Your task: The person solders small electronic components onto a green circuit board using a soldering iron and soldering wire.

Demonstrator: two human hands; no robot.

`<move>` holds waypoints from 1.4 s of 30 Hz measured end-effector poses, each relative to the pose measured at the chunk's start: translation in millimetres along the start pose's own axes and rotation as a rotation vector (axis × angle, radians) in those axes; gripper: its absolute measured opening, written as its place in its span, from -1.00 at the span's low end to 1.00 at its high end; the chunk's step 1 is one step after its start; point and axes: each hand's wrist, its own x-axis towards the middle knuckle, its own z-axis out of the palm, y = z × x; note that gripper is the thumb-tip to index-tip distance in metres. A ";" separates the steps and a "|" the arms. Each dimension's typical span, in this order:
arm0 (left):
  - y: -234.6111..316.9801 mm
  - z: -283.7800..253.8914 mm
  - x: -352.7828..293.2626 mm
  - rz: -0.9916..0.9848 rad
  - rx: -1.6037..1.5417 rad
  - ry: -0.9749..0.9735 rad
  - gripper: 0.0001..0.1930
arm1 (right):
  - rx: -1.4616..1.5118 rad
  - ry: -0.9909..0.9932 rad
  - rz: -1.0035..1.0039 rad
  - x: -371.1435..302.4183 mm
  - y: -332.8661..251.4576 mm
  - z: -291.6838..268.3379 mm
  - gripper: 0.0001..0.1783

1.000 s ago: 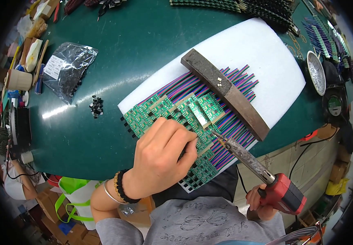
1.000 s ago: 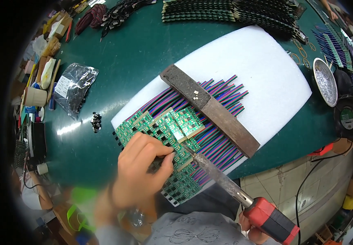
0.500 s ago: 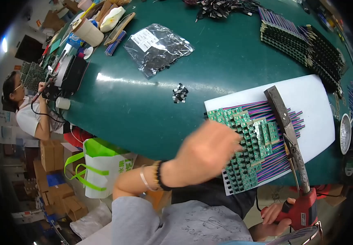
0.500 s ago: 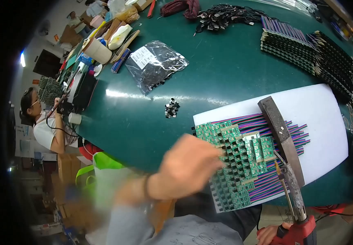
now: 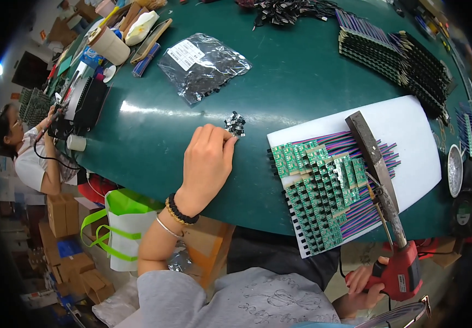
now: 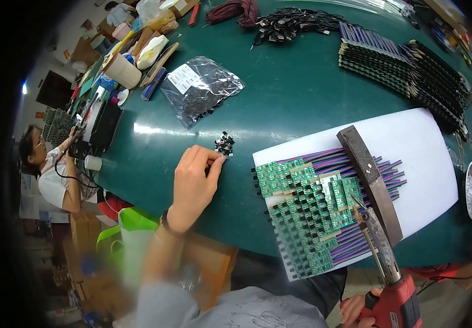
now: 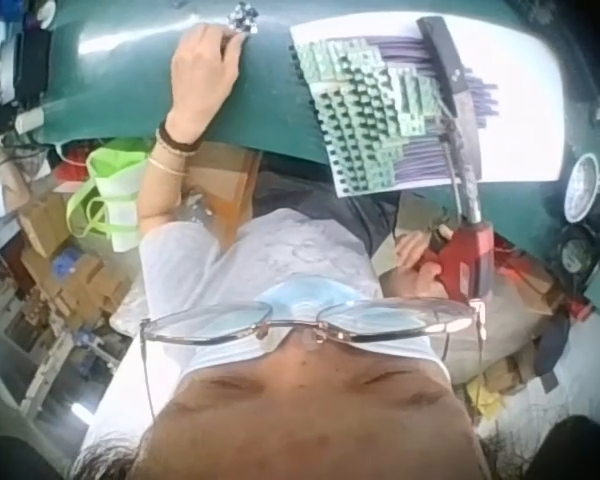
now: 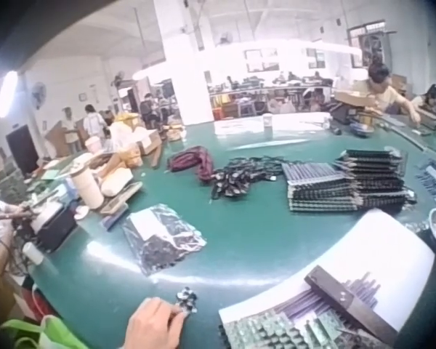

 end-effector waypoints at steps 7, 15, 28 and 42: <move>27.4 -20.1 -16.0 -0.067 -0.222 0.026 -0.88 | -0.006 -0.061 0.010 4.5 -0.7 0.5 -0.30; 142.3 -13.6 -61.9 0.366 -0.883 -0.106 -0.78 | -0.150 -0.021 0.049 8.1 2.8 26.7 -0.31; 172.7 6.3 -72.5 0.646 -0.879 -0.152 -0.68 | -0.370 0.201 0.242 2.2 -16.0 43.3 -0.34; 166.9 3.1 -68.5 0.803 -0.674 -0.227 -0.63 | -0.368 0.180 0.286 -2.1 -13.0 19.2 -0.28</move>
